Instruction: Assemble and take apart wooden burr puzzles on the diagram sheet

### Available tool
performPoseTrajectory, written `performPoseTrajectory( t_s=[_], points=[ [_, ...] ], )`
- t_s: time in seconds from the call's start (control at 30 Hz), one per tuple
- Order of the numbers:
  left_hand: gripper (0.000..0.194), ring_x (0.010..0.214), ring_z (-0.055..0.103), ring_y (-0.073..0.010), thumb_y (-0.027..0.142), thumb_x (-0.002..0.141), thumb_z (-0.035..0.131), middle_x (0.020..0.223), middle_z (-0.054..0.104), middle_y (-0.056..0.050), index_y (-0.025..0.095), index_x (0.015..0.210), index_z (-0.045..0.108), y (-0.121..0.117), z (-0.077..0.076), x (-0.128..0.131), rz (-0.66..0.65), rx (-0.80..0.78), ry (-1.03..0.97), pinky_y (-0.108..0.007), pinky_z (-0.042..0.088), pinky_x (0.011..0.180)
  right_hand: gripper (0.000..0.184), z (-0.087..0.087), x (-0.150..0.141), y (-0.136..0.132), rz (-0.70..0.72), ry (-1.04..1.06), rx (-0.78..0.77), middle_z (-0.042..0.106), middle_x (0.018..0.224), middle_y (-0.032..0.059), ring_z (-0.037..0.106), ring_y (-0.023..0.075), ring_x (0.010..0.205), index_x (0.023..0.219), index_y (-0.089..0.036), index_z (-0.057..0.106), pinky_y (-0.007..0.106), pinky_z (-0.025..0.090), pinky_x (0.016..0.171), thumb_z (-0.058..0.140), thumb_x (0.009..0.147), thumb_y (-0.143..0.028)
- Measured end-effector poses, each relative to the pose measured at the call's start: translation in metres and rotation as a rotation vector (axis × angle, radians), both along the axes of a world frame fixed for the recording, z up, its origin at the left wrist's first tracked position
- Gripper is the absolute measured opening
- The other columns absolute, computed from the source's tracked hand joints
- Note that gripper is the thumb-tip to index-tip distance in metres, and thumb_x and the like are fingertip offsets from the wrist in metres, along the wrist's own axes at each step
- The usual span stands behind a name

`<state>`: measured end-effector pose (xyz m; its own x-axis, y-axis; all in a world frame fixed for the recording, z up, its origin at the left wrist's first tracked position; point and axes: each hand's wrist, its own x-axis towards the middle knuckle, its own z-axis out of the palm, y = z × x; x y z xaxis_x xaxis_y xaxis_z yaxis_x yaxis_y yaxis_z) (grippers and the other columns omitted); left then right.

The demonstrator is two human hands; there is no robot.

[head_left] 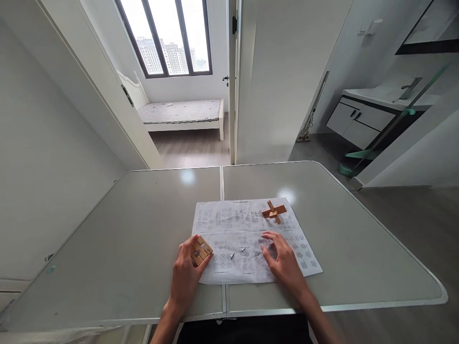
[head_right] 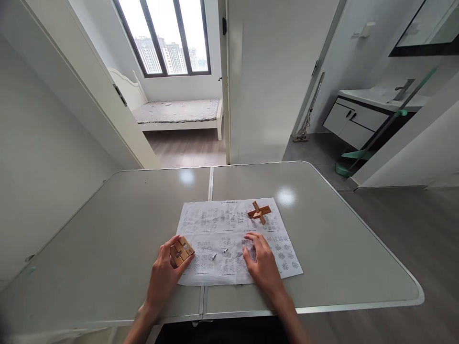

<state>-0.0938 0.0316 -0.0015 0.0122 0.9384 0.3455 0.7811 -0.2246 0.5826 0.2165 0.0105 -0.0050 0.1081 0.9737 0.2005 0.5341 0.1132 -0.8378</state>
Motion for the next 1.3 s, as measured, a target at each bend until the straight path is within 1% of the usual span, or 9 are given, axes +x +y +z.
performPoseTrajectory(
  t_s=[0.2,0.37,0.5,0.63,0.77,0.9,1.07,1.17,1.3],
  points=[
    [0.057,0.115,0.070,-0.0301,0.046,0.093,0.074,0.130,0.066,-0.008,0.033,0.142,0.049,-0.005,0.010,0.012,-0.176,0.017,-0.034,-0.046,0.062,0.095,0.034,0.005,0.022,0.054,-0.091,0.111,-0.079,0.070,0.129,0.0119,0.073,0.0306,0.110,0.120,-0.022,0.067,0.051,0.061,0.096,0.057,0.096,-0.044],
    [0.062,0.118,0.069,-0.0310,0.036,0.090,0.079,0.130,0.068,-0.008,0.035,0.143,0.048,-0.006,0.011,0.026,-0.290,-0.014,-0.050,-0.048,0.061,0.097,0.038,-0.004,0.033,0.071,-0.166,0.136,-0.090,0.074,0.122,0.0142,0.073,0.0319,0.113,0.119,-0.020,0.067,0.050,0.062,0.095,0.059,0.092,-0.045],
    [0.069,0.119,0.068,-0.0310,0.028,0.085,0.085,0.129,0.069,-0.007,0.036,0.143,0.049,-0.002,0.010,0.035,-0.377,-0.038,-0.043,-0.047,0.062,0.096,0.033,0.002,0.025,0.058,-0.115,0.124,-0.098,0.076,0.118,0.0136,0.075,0.0313,0.107,0.115,-0.020,0.069,0.050,0.063,0.091,0.058,0.094,-0.042],
    [0.072,0.121,0.067,-0.0308,0.025,0.082,0.088,0.131,0.069,-0.006,0.035,0.142,0.051,0.003,0.013,0.043,-0.449,-0.075,-0.027,-0.048,0.061,0.100,0.027,0.018,0.002,0.028,0.164,0.074,-0.105,0.077,0.116,0.0071,0.076,0.0276,0.101,0.118,-0.026,0.072,0.044,0.064,0.090,0.063,0.095,-0.036],
    [0.065,0.121,0.066,-0.0307,0.027,0.084,0.086,0.130,0.069,-0.007,0.033,0.140,0.053,0.009,0.016,0.050,-0.528,-0.104,-0.014,-0.048,0.061,0.100,0.052,0.028,-0.016,0.010,0.395,-0.029,-0.038,0.065,0.142,0.0070,0.062,0.0306,0.133,0.141,-0.032,0.060,0.050,0.053,0.113,0.069,0.091,-0.025],
    [0.069,0.123,0.065,-0.0301,0.028,0.084,0.087,0.132,0.067,-0.007,0.034,0.142,0.050,0.012,0.017,0.050,-0.572,-0.137,0.007,-0.047,0.060,0.100,0.071,0.027,-0.025,0.011,0.514,-0.072,-0.019,0.058,0.152,0.0066,0.052,0.0316,0.144,0.150,-0.033,0.052,0.053,0.046,0.120,0.076,0.085,-0.018],
    [0.094,0.137,0.056,-0.0346,0.030,0.074,0.094,0.147,0.058,-0.011,0.033,0.152,0.040,0.016,0.020,0.036,-0.533,-0.121,0.063,-0.054,0.054,0.111,0.080,0.020,-0.032,0.018,0.556,-0.104,0.009,0.061,0.149,0.0074,0.049,0.0338,0.145,0.151,-0.032,0.051,0.055,0.044,0.121,0.085,0.079,-0.020],
    [0.085,0.136,0.055,-0.0355,0.030,0.066,0.099,0.142,0.061,-0.009,0.031,0.139,0.054,0.019,0.021,0.022,-0.527,-0.106,0.096,-0.055,0.054,0.111,0.078,0.018,-0.034,0.018,0.535,-0.135,0.001,0.064,0.144,0.0079,0.052,0.0339,0.142,0.148,-0.030,0.053,0.054,0.048,0.118,0.083,0.079,-0.013],
    [0.069,0.129,0.060,-0.0317,0.028,0.069,0.097,0.134,0.064,-0.007,0.031,0.129,0.063,0.022,0.024,0.006,-0.507,-0.116,0.024,-0.049,0.056,0.107,0.071,0.022,-0.034,0.012,0.466,-0.086,-0.024,0.064,0.139,0.0082,0.059,0.0322,0.132,0.144,-0.030,0.056,0.050,0.054,0.111,0.078,0.080,-0.008]
  ],
)
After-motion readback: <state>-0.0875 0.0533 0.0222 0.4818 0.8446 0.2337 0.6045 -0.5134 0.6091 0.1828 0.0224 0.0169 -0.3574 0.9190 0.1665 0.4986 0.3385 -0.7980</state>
